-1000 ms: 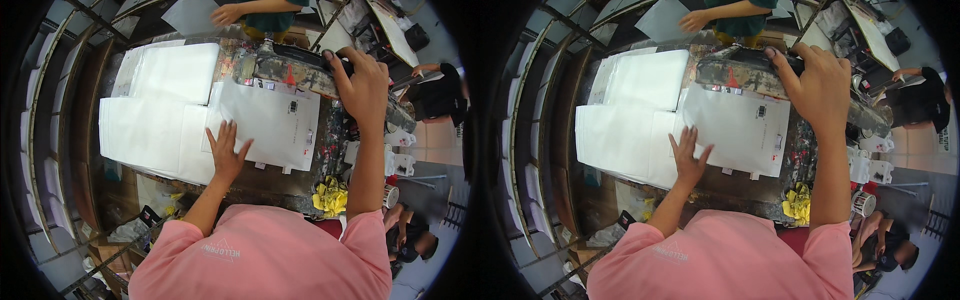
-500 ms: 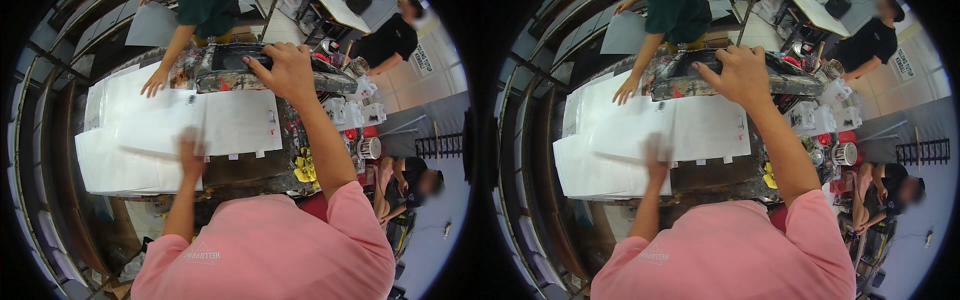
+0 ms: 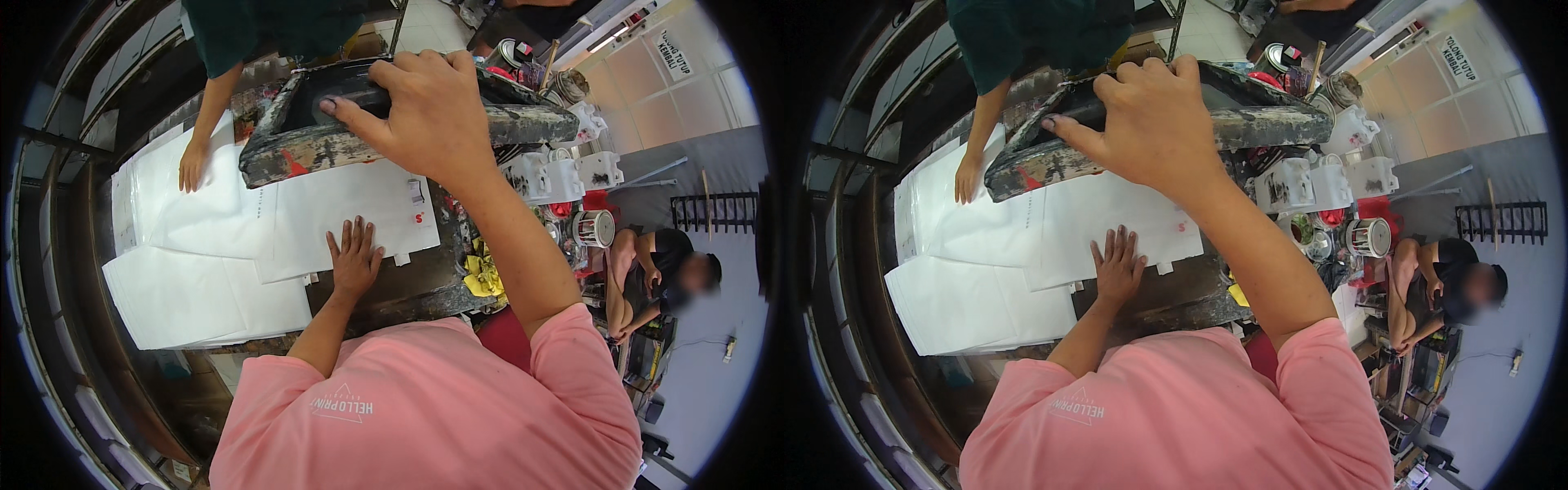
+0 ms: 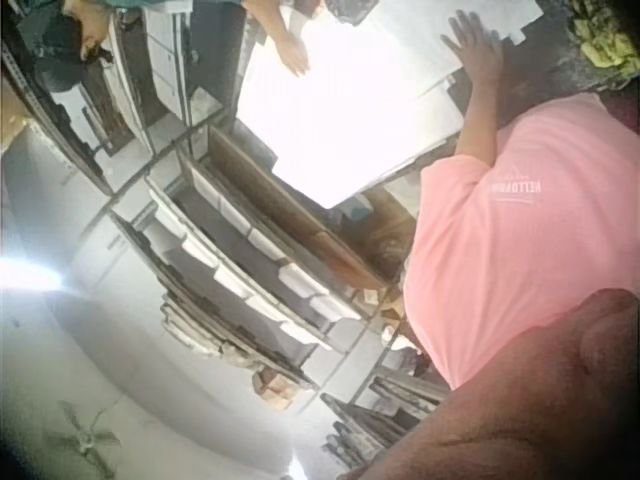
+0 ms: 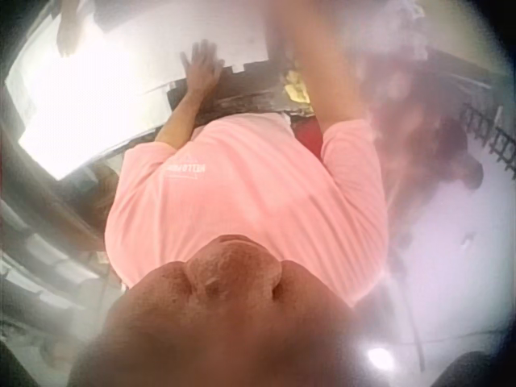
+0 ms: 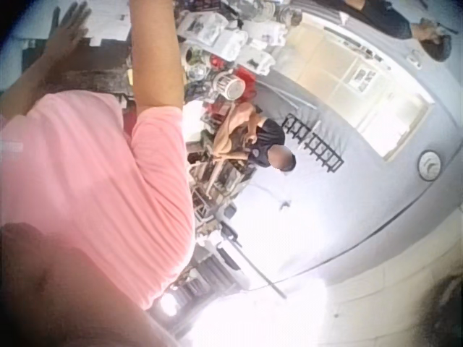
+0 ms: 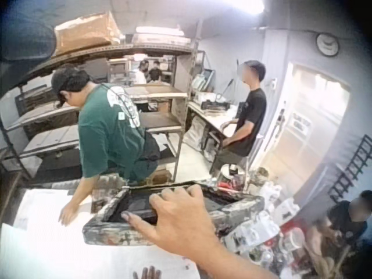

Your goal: The person performs screen printing on white paper sheets. They place a sheet under a screen, pull a squeegee across the screen to apply ink, then lift the screen and remove the printed sheet. This cycle repeats throughout the clip.

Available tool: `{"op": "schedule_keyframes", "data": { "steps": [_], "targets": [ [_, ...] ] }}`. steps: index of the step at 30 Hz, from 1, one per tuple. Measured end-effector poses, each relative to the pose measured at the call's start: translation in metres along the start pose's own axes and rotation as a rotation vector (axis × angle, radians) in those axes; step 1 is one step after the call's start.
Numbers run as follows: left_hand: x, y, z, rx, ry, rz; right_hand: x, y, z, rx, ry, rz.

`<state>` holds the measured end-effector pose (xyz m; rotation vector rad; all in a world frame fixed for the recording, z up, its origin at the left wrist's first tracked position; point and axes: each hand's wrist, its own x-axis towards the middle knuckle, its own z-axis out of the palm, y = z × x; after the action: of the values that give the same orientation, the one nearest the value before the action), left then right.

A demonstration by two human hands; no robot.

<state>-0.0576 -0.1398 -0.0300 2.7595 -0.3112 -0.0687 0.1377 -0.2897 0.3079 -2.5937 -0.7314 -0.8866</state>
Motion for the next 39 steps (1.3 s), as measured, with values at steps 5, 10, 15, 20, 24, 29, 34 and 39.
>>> {"op": "schedule_keyframes", "data": {
  "steps": [5, 10, 15, 20, 24, 29, 34, 39],
  "targets": [
    [-0.001, -0.003, 0.004, 0.003, -0.002, 0.026, 0.003, 0.004, 0.005, -0.004, 0.026, -0.006],
    [0.001, -0.002, 0.005, 0.009, 0.063, 0.027, 0.001, 0.006, 0.005, -0.018, 0.023, -0.026],
    [0.003, -0.004, 0.008, -0.017, 0.120, 0.020, -0.012, 0.003, 0.002, -0.030, -0.018, -0.023],
    [0.014, -0.007, -0.012, -0.206, 0.163, -0.052, -0.027, 0.000, 0.004, -0.023, -0.032, -0.026],
    [0.015, 0.006, -0.037, -0.105, 0.152, 0.004, -0.027, -0.003, 0.001, -0.015, -0.048, 0.000],
    [0.011, 0.002, 0.002, 0.027, 0.061, 0.055, -0.017, 0.000, 0.000, 0.004, -0.055, -0.015],
    [0.008, 0.001, 0.002, 0.024, 0.018, 0.058, -0.011, 0.004, 0.004, -0.013, -0.041, -0.009],
    [0.005, -0.001, 0.008, -0.038, 0.022, 0.053, 0.000, -0.003, -0.002, -0.002, -0.057, -0.002]
  ]
}}
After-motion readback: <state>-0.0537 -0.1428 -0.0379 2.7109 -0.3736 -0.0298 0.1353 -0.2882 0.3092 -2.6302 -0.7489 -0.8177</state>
